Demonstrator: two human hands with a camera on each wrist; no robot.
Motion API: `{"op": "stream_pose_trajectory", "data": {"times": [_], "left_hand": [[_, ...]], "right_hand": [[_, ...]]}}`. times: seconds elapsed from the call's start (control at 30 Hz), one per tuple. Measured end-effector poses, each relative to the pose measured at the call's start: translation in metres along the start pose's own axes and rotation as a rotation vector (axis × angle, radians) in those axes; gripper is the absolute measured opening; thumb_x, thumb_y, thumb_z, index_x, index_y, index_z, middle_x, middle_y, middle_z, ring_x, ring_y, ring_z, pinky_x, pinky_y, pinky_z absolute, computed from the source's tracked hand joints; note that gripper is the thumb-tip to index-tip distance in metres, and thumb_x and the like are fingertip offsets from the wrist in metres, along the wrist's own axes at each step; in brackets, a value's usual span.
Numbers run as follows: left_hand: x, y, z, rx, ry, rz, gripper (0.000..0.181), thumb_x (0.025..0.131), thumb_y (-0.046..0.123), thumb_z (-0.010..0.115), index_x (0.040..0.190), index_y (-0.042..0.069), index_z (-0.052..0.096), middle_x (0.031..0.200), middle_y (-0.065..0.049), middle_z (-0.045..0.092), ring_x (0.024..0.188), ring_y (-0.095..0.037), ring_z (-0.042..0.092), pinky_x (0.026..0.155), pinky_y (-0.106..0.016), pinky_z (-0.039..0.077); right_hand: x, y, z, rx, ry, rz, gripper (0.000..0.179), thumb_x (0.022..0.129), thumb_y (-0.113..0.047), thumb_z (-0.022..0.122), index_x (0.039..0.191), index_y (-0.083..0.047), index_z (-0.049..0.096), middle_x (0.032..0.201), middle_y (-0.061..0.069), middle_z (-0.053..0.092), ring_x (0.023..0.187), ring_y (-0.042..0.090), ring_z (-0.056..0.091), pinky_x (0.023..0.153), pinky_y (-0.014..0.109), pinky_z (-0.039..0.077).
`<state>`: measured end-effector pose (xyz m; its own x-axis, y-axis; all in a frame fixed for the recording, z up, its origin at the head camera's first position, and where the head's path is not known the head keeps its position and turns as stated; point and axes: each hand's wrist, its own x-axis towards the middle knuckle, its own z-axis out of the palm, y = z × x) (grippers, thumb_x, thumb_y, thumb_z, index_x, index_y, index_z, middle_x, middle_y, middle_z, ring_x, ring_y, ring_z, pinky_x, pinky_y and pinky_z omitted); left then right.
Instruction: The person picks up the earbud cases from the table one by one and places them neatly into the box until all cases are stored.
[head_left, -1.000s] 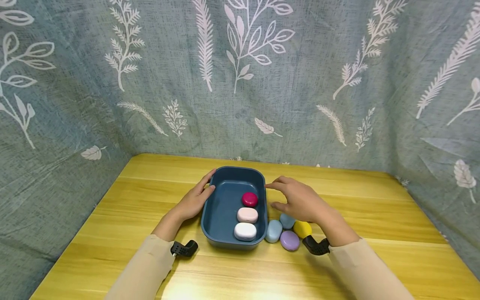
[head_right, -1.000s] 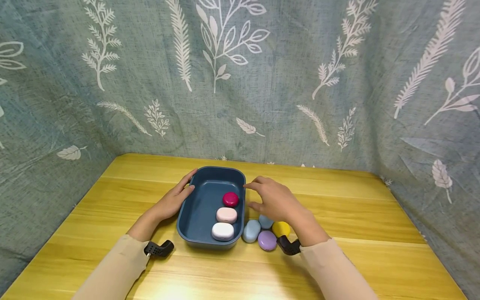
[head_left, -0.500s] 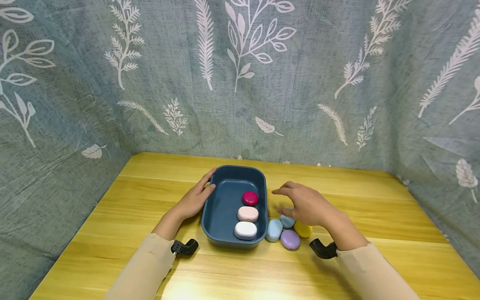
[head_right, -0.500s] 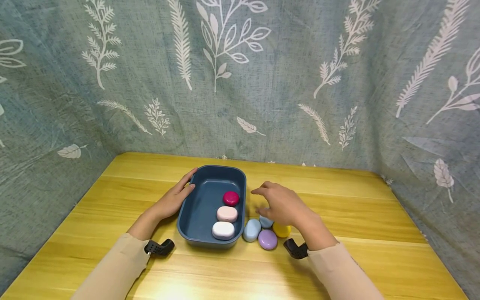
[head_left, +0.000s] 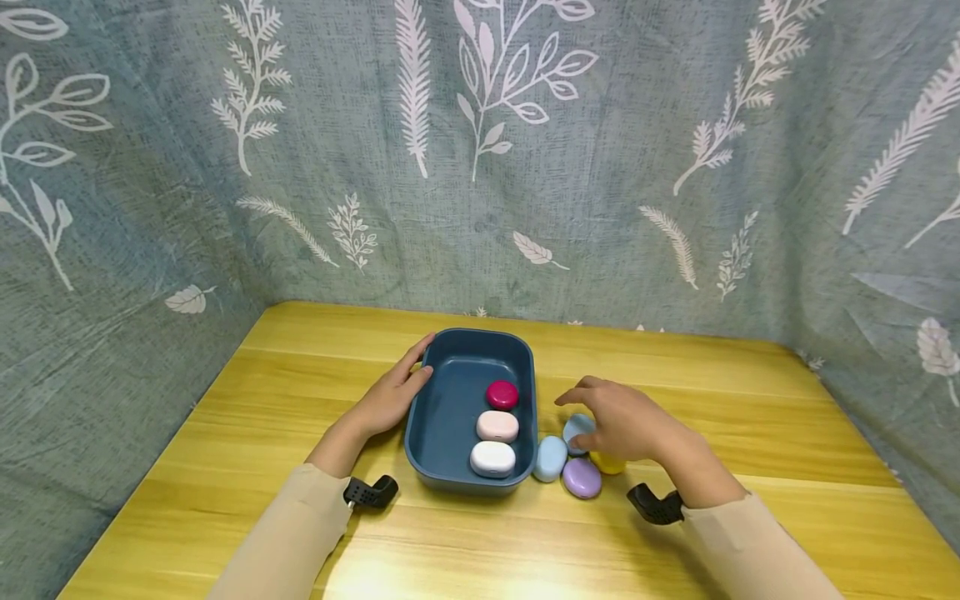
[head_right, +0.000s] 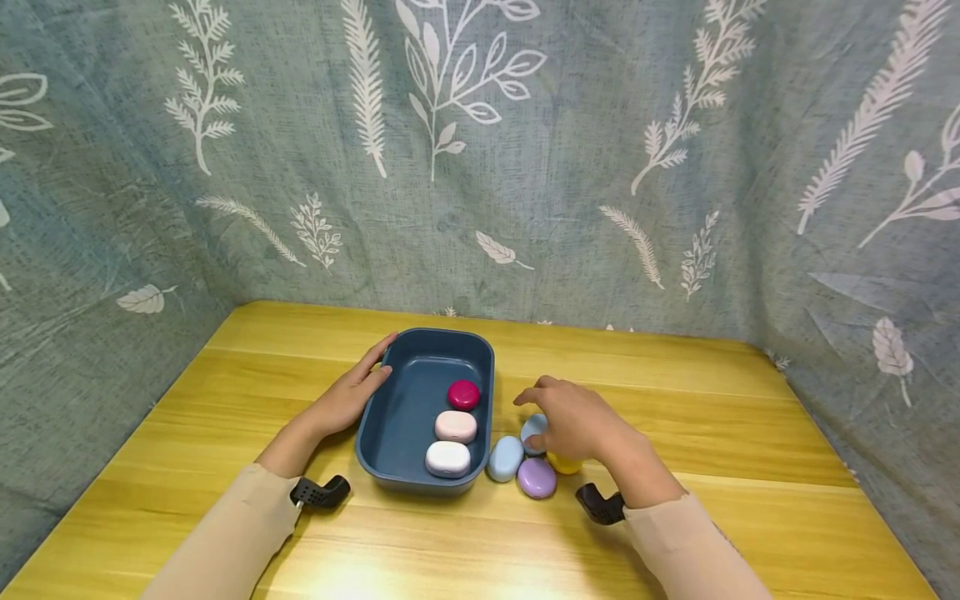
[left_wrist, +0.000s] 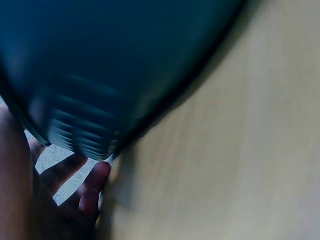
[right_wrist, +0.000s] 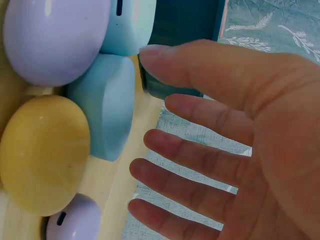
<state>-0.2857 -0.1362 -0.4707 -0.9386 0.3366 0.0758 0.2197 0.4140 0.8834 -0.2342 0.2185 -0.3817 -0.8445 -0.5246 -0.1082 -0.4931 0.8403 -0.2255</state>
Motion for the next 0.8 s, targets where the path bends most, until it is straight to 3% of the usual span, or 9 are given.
{"op": "stream_pose_trajectory", "data": {"times": [0.27,0.8], "left_hand": [[-0.001,0.003,0.0,0.014,0.005,-0.027,0.049,0.105,0.043,0.036,0.145,0.06,0.013,0.16,0.013,0.016,0.146,-0.03,0.026,0.115,-0.056,0.026],[-0.003,0.003,0.001,0.016,0.008,-0.027,0.049,0.105,0.042,0.035,0.145,0.059,0.013,0.161,0.013,0.015,0.147,-0.029,0.024,0.115,-0.057,0.026]], "right_hand": [[-0.002,0.002,0.004,-0.009,-0.007,-0.009,0.048,0.078,-0.03,0.08,0.122,-0.019,0.067,0.12,0.0,0.061,0.103,0.02,0.061,0.087,0.041,0.051],[0.0,0.004,0.014,-0.011,-0.014,0.01,0.043,0.077,-0.029,0.08,0.118,-0.019,0.068,0.113,-0.002,0.061,0.095,0.017,0.062,0.084,0.039,0.051]]}}
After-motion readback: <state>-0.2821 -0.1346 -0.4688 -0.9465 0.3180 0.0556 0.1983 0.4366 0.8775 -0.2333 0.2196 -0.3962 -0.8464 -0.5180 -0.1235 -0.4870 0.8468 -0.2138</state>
